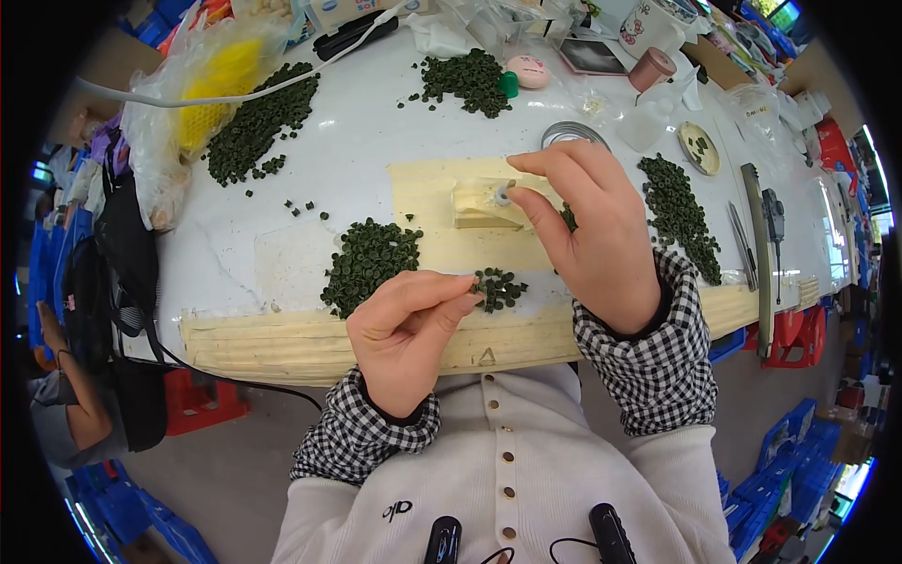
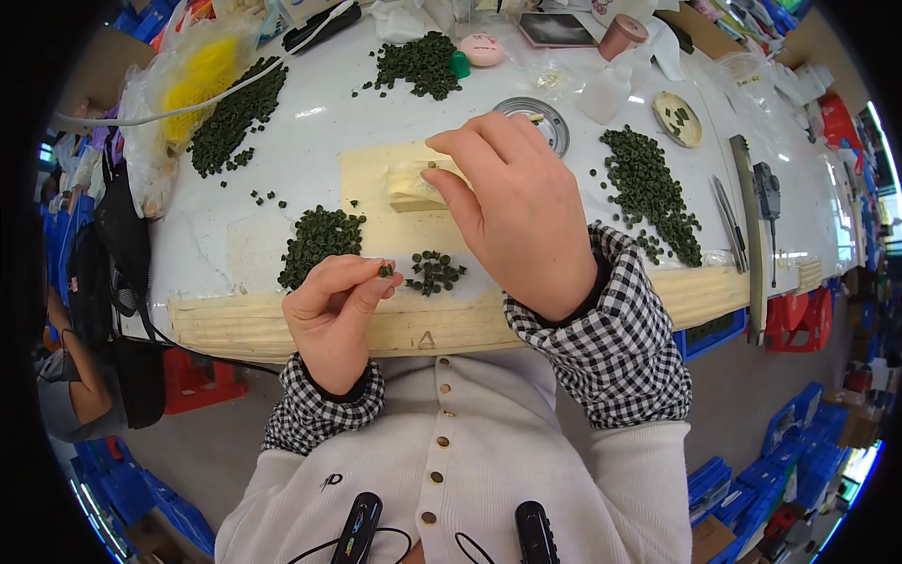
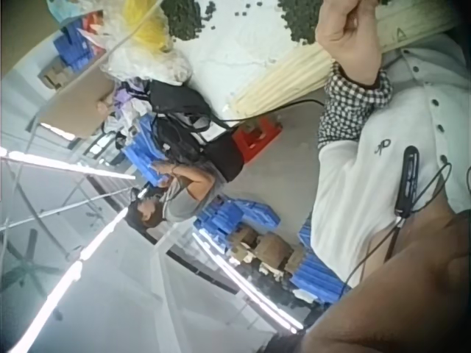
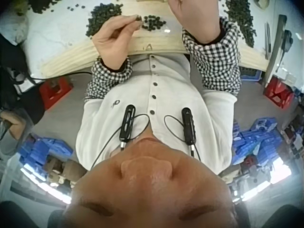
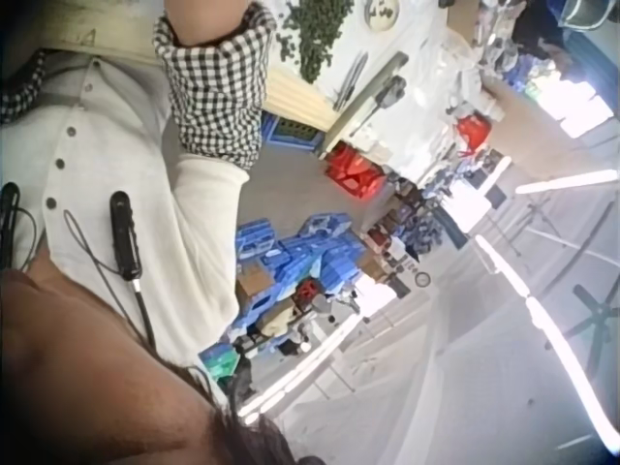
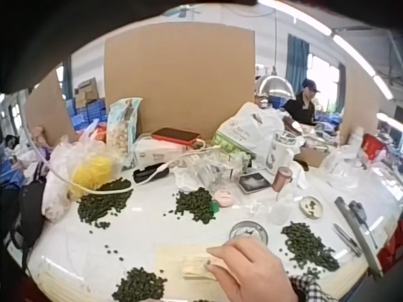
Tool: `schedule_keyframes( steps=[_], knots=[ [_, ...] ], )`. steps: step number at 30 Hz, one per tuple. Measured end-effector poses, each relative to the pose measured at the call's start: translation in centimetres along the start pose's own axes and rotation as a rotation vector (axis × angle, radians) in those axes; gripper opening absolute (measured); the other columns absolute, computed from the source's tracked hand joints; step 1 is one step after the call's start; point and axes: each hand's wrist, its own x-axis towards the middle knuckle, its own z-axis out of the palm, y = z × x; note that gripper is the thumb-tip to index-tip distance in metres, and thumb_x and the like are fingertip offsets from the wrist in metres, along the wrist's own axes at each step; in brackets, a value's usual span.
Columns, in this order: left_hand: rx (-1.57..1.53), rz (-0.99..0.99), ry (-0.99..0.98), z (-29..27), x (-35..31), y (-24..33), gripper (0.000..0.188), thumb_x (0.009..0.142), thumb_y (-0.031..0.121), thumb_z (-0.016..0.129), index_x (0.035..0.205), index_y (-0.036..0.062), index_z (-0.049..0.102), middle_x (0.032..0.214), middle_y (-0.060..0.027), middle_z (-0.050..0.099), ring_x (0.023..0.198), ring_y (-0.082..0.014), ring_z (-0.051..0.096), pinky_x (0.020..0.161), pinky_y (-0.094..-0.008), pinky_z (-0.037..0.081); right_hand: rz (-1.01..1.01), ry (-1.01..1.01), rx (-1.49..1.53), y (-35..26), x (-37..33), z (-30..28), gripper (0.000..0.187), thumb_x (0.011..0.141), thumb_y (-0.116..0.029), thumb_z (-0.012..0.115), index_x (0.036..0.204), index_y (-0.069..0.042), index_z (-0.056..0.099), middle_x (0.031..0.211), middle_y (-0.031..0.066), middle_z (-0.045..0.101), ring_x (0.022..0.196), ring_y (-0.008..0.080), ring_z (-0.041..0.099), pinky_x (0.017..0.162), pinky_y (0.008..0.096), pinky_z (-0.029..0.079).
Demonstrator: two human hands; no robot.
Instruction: Assembling small green plastic foliage pieces onto a toy tree component.
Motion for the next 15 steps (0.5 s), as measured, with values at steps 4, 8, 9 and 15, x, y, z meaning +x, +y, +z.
schedule_keyframes(
  steps=[4, 8, 9, 15],
  knots=[
    [-0.026, -0.016, 0.014, -0.2, -0.1, -0.1, 0.021, 0.082, -0.01, 0.068, 0.102, -0.0014, 0.07, 0.092, -0.0096, 0.067, 0.077, -0.0101, 0.061, 0.064, -0.0192, 0.046, 0.037, -0.037, 0.174, -1.7, -1.0, -1.8, 0.017, 0.08, -0.002, 0.069, 0.097, -0.001, 0.066, 0.084, 0.0104, 0.061, 0.075, 0.0272, 0.056, 0.067, 0.035, 0.046],
    [-0.029, -0.038, 0.007, -0.1, 0.0, 0.2, 0.022, 0.082, -0.01, 0.068, 0.102, -0.0015, 0.07, 0.091, -0.0091, 0.066, 0.077, -0.01, 0.06, 0.064, -0.0195, 0.046, 0.164, -0.206, 0.475, -3.7, -3.4, -2.6, 0.025, 0.081, 0.002, 0.067, 0.106, 0.0, 0.068, 0.086, 0.0107, 0.062, 0.073, 0.0235, 0.057, 0.065, 0.0314, 0.045],
    [-0.029, -0.032, 0.011, -0.1, -0.1, 0.1, 0.022, 0.082, -0.01, 0.068, 0.102, -0.0015, 0.07, 0.091, -0.009, 0.066, 0.077, -0.01, 0.06, 0.064, -0.0195, 0.046, 0.17, -0.252, 0.481, -3.8, -3.8, -2.7, 0.03, 0.082, 0.003, 0.066, 0.112, 0.0, 0.067, 0.088, 0.0108, 0.062, 0.075, 0.0221, 0.057, 0.065, 0.03, 0.046],
    [0.007, 0.003, -0.012, -0.1, 0.1, 0.1, 0.022, 0.082, -0.01, 0.067, 0.102, -0.0017, 0.07, 0.091, -0.0094, 0.067, 0.079, -0.0111, 0.061, 0.065, -0.0204, 0.046, 0.211, -0.239, 0.575, -4.3, -5.2, -1.7, 0.034, 0.083, 0.004, 0.064, 0.117, -0.001, 0.066, 0.094, 0.0112, 0.062, 0.078, 0.0205, 0.058, 0.068, 0.0281, 0.048]
  ],
)
